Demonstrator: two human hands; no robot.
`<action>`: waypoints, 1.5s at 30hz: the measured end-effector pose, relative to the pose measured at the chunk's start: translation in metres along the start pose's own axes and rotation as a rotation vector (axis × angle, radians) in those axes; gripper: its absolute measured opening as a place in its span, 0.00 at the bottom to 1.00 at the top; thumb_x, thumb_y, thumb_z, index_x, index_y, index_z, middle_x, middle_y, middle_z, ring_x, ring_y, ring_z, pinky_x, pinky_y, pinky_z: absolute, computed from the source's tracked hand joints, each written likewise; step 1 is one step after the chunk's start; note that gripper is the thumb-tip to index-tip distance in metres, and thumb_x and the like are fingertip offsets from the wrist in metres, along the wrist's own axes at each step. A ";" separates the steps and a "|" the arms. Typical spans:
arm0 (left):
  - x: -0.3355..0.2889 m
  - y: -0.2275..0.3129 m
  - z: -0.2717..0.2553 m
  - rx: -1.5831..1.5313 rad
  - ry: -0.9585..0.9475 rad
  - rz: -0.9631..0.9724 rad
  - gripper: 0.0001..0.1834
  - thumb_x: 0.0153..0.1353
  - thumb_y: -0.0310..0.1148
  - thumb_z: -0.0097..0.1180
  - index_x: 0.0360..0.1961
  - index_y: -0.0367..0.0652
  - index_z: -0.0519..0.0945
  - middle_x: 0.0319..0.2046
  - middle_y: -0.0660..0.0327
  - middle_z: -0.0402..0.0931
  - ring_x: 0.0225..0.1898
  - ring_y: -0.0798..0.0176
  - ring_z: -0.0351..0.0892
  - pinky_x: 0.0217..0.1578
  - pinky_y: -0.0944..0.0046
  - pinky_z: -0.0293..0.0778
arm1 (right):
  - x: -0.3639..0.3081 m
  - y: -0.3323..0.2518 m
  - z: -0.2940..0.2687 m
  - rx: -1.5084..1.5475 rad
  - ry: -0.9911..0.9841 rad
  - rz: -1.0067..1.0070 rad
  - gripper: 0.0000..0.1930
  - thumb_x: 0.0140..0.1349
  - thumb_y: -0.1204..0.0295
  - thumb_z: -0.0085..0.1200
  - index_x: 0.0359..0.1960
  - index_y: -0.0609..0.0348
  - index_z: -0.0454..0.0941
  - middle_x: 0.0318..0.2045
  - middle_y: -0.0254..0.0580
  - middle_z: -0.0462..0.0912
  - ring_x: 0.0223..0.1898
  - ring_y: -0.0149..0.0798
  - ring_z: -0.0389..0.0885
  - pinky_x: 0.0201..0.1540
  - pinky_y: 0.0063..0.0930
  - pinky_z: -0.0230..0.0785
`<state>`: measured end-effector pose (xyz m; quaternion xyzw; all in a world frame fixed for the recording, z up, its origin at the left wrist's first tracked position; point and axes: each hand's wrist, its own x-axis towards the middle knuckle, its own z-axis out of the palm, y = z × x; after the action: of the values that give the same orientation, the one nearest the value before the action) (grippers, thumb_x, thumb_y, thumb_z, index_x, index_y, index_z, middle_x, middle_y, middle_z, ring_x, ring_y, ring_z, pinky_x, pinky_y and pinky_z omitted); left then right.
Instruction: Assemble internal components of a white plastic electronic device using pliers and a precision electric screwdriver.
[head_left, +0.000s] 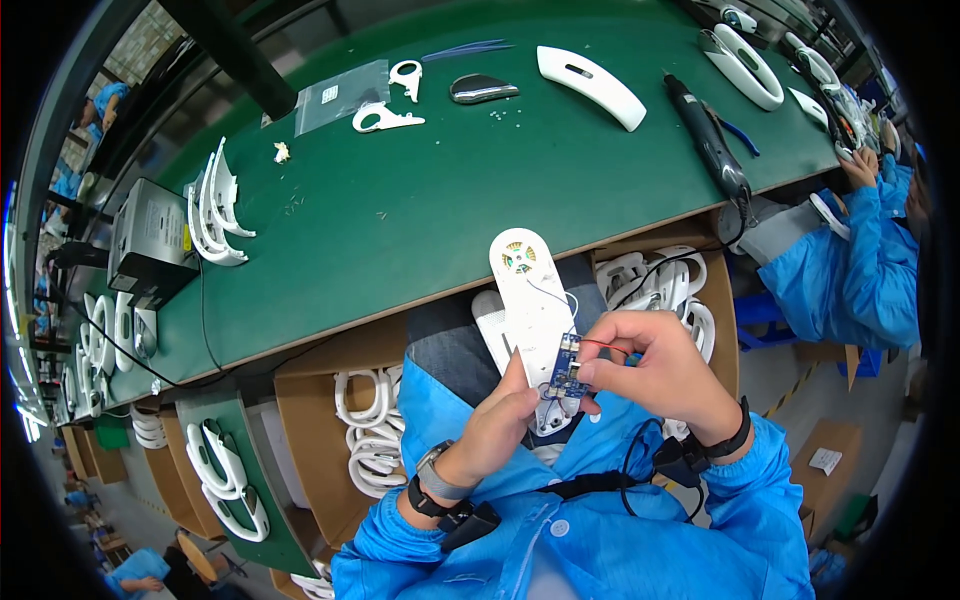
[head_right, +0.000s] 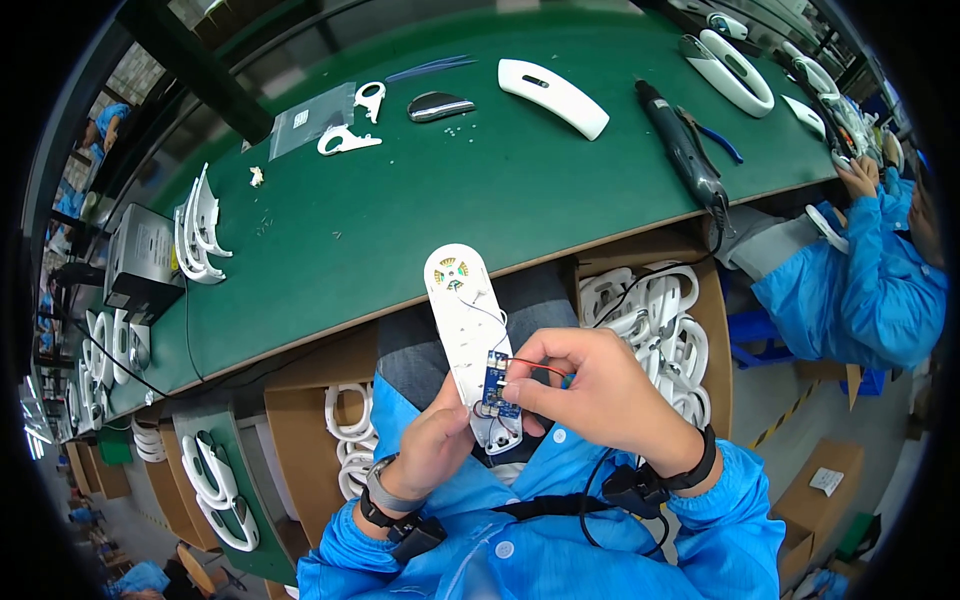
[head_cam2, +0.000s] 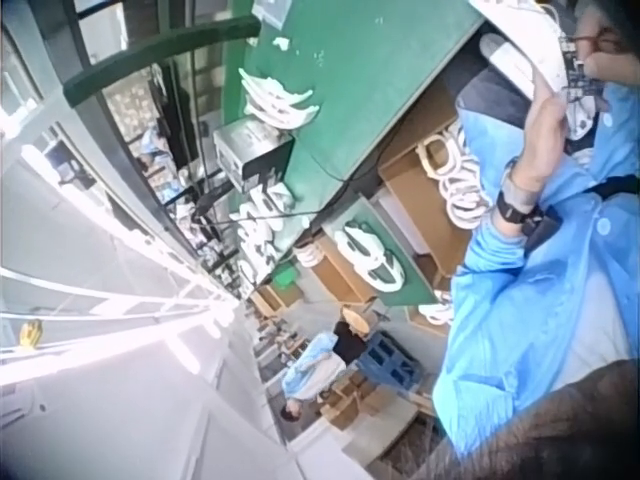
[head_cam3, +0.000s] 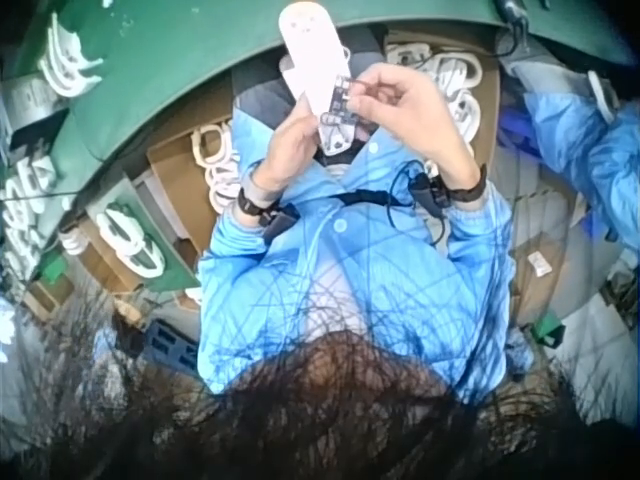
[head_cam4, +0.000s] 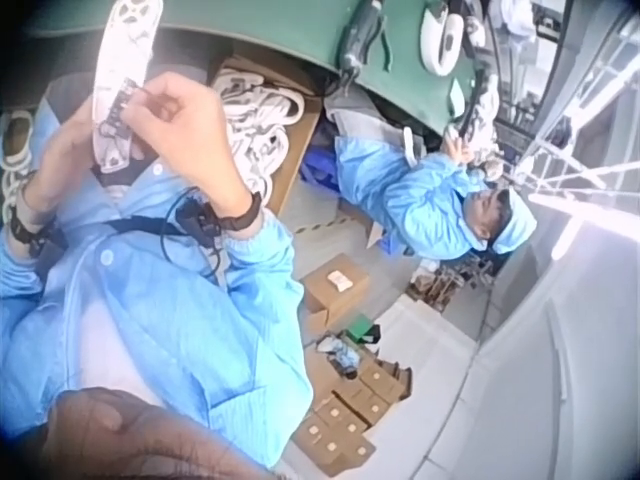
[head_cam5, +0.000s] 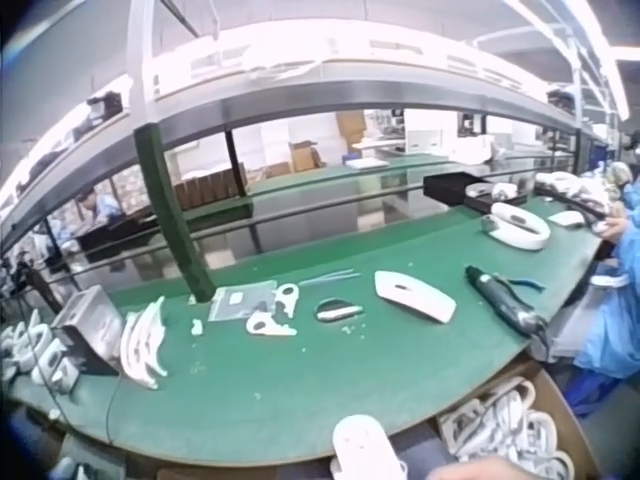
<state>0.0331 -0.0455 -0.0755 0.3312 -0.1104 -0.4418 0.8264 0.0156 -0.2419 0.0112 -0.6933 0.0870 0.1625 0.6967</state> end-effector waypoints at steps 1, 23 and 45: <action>0.000 0.001 0.002 0.072 0.013 -0.006 0.35 0.67 0.36 0.35 0.73 0.37 0.44 0.63 0.46 0.64 0.53 0.49 0.77 0.58 0.51 0.70 | 0.001 -0.001 0.001 -0.001 0.002 0.025 0.03 0.58 0.80 0.61 0.32 0.64 0.79 0.23 0.33 0.81 0.22 0.21 0.76 0.25 0.17 0.64; 0.000 0.006 0.003 -0.032 0.055 -0.036 0.35 0.68 0.45 0.37 0.71 0.37 0.50 0.59 0.48 0.66 0.46 0.51 0.80 0.52 0.52 0.75 | 0.010 -0.007 0.007 -0.678 0.037 -0.363 0.07 0.50 0.77 0.65 0.32 0.62 0.84 0.31 0.41 0.79 0.28 0.37 0.79 0.31 0.28 0.72; -0.019 0.003 0.008 0.389 0.064 0.094 0.32 0.73 0.28 0.39 0.72 0.35 0.43 0.64 0.55 0.60 0.65 0.62 0.62 0.64 0.61 0.60 | 0.000 0.013 0.022 -0.863 0.194 -0.790 0.13 0.43 0.73 0.69 0.34 0.52 0.85 0.29 0.31 0.75 0.23 0.29 0.77 0.23 0.24 0.69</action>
<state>0.0201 -0.0322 -0.0649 0.4929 -0.1828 -0.3622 0.7697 0.0085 -0.2202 -0.0004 -0.9055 -0.1880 -0.1527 0.3484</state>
